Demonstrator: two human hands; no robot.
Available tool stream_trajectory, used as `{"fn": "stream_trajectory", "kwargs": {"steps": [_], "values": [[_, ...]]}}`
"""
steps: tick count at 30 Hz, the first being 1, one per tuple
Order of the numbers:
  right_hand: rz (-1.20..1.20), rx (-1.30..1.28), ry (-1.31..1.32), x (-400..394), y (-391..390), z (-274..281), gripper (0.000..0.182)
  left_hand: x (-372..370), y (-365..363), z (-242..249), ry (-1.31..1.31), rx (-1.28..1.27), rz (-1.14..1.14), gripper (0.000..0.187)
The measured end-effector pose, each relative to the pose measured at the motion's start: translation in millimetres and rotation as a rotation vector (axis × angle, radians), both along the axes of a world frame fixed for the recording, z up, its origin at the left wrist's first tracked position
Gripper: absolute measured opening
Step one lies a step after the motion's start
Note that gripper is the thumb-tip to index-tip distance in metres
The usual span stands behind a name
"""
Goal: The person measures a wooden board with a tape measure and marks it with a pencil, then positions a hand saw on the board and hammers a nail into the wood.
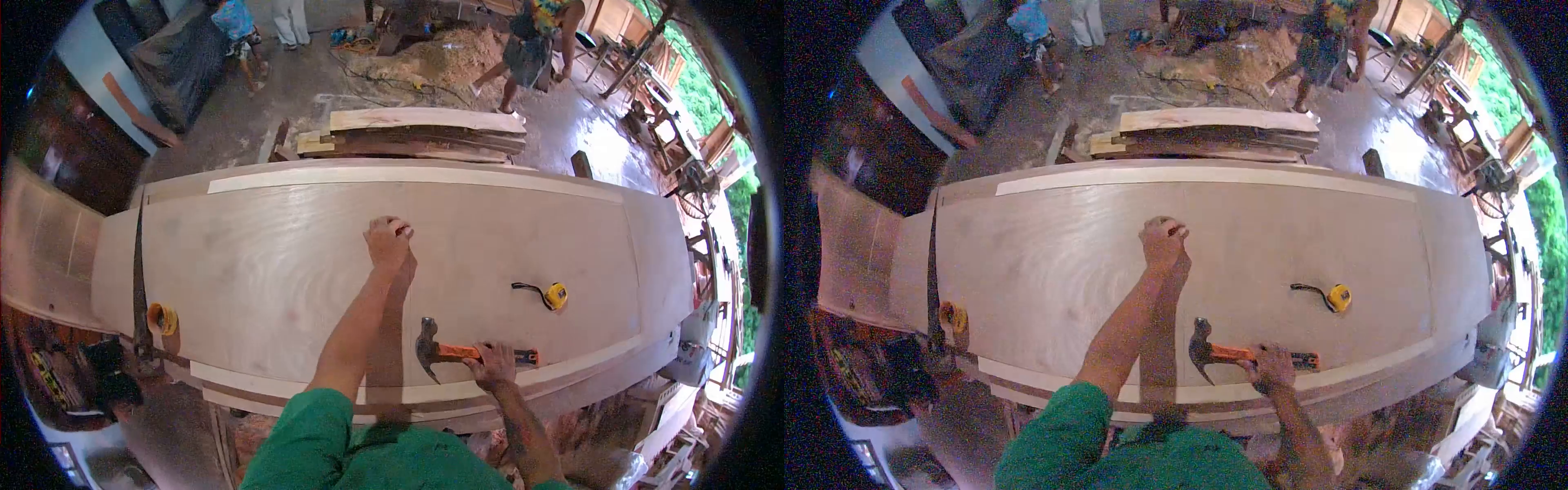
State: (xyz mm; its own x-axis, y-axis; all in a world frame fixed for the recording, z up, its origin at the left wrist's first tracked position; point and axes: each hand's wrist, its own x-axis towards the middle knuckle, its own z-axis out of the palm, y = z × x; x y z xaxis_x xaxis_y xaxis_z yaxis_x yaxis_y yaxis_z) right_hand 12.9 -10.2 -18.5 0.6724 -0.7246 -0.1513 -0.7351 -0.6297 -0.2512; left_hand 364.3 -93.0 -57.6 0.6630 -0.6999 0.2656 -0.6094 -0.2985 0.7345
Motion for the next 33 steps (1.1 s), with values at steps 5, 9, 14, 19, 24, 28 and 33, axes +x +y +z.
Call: {"fn": "stream_trajectory", "kwargs": {"steps": [5, 9, 14, 19, 24, 28, 33], "values": [[0.085, -0.065, 0.050, -8, -3, -12, 0.048, -2, -3, -4, 0.026, 0.038, 0.066, 0.010], [0.183, 0.328, 0.240, 22, -36, 14, 0.043, -4, -2, -2, 0.028, 0.045, 0.063, 0.010], [0.079, 0.227, -0.155, 57, -55, -11, 0.033, -2, -7, -13, 0.020, 0.102, 0.062, 0.009], [-0.453, 0.799, -0.513, 142, -75, 70, 0.040, -4, -6, -3, 0.034, 0.138, 0.060, 0.010], [-0.250, 0.364, -0.615, 170, -87, 76, 0.042, -5, -5, -5, 0.026, 0.075, 0.054, 0.011], [-0.186, 0.285, -0.603, 179, -94, 58, 0.047, -5, -3, -1, 0.025, 0.087, 0.056, 0.010], [-0.192, 0.266, -0.531, 182, -92, 58, 0.046, -4, -2, -1, 0.040, 0.063, 0.059, 0.009]]}}
